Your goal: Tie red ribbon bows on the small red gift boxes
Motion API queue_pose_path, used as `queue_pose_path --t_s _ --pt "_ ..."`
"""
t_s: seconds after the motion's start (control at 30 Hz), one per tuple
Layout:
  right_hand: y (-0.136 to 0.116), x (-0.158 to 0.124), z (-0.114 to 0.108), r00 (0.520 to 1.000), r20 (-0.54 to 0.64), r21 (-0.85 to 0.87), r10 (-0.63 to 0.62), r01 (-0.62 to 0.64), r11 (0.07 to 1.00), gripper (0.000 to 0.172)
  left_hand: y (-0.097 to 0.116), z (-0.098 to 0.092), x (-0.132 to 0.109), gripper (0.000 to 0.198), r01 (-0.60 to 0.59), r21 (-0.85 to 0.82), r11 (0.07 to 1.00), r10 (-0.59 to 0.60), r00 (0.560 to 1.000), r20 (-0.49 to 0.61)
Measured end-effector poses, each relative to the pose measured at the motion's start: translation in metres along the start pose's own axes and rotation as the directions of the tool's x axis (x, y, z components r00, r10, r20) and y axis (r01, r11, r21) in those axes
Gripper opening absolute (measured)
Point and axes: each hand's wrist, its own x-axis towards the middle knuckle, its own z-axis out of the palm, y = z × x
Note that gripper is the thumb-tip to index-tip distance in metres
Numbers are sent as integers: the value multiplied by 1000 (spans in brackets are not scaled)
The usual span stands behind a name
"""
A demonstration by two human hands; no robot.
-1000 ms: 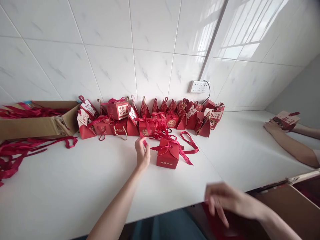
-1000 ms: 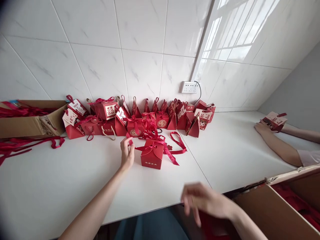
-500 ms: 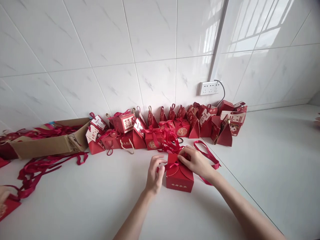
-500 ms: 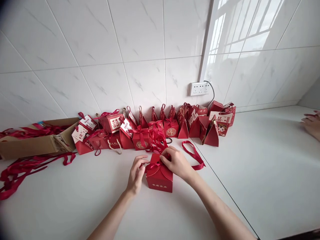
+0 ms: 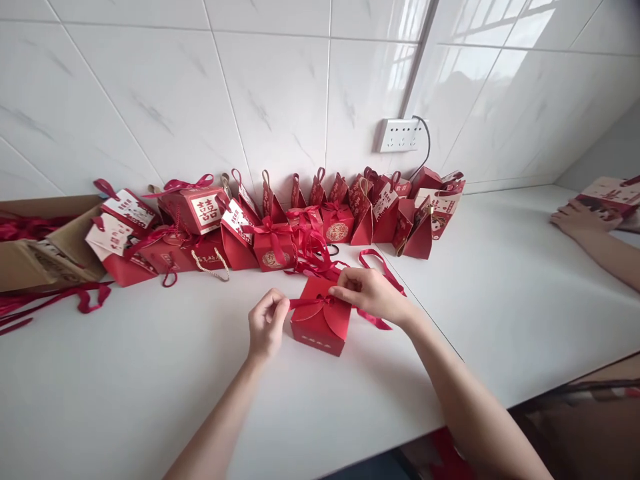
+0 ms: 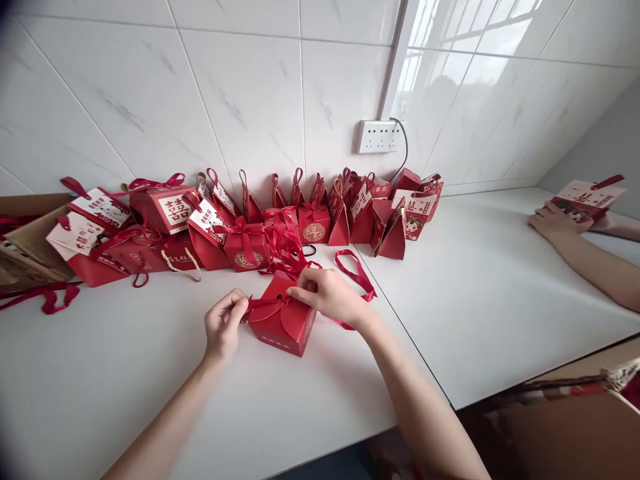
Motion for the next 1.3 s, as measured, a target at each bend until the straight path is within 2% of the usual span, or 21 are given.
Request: queue_pose_path --t_s 0.1,0.17,0.27,0.33,0.43,0.53,0.6,0.67,0.77,0.83,0.93,1.07,1.2,1.3 --pt "-1 -2 -6 997 70 71 42 -47 996 34 3 3 0 25 -85 154 984 105 987 -123" --pt "-3 -4 -10 986 146 90 82 -96 991 30 2 4 0 22 -163 242 956 210 961 -181" --pt "-6 -7 -15 945 298 78 134 -164 983 25 0 2 1 17 -276 306 911 351 910 -222" --pt "-9 -8 -17 914 384 68 134 -173 983 24 -1 0 0 15 -309 308 900 389 888 -245" --pt "-10 -8 -15 897 432 103 94 -153 983 25 1 -1 -1 15 -253 218 943 307 913 -268" --pt "-7 -7 -13 910 405 118 85 -144 982 25 6 -2 -1 23 -95 31 995 99 966 -240" --pt "-4 -6 -14 908 410 137 89 -158 978 26 7 -3 -1 31 -4 -127 992 -23 977 -211" --pt "0 -6 -16 915 395 183 82 -166 969 28 7 -4 -2 34 37 -256 966 -86 979 -183" --pt "4 -6 -19 920 387 271 66 -182 945 40 4 -6 -4 31 45 -282 958 -96 981 -171" --pt "7 -5 -20 888 455 310 58 -220 925 53 4 -6 -4 29 34 -237 971 -79 980 -182" --pt "11 -5 -19 834 543 258 100 -278 925 64 6 -5 -4 27 17 -201 979 -55 981 -185" --pt "12 -3 -18 796 588 188 144 -308 933 65 10 -5 -1 24 1 -190 982 -32 986 -163" --pt "14 0 -18 847 530 250 33 -193 949 55 9 -7 -1 29 81 -247 966 -102 992 -73" --pt "15 1 -17 875 484 328 5 -186 926 50 8 -9 -1 39 276 -334 901 -248 961 125"
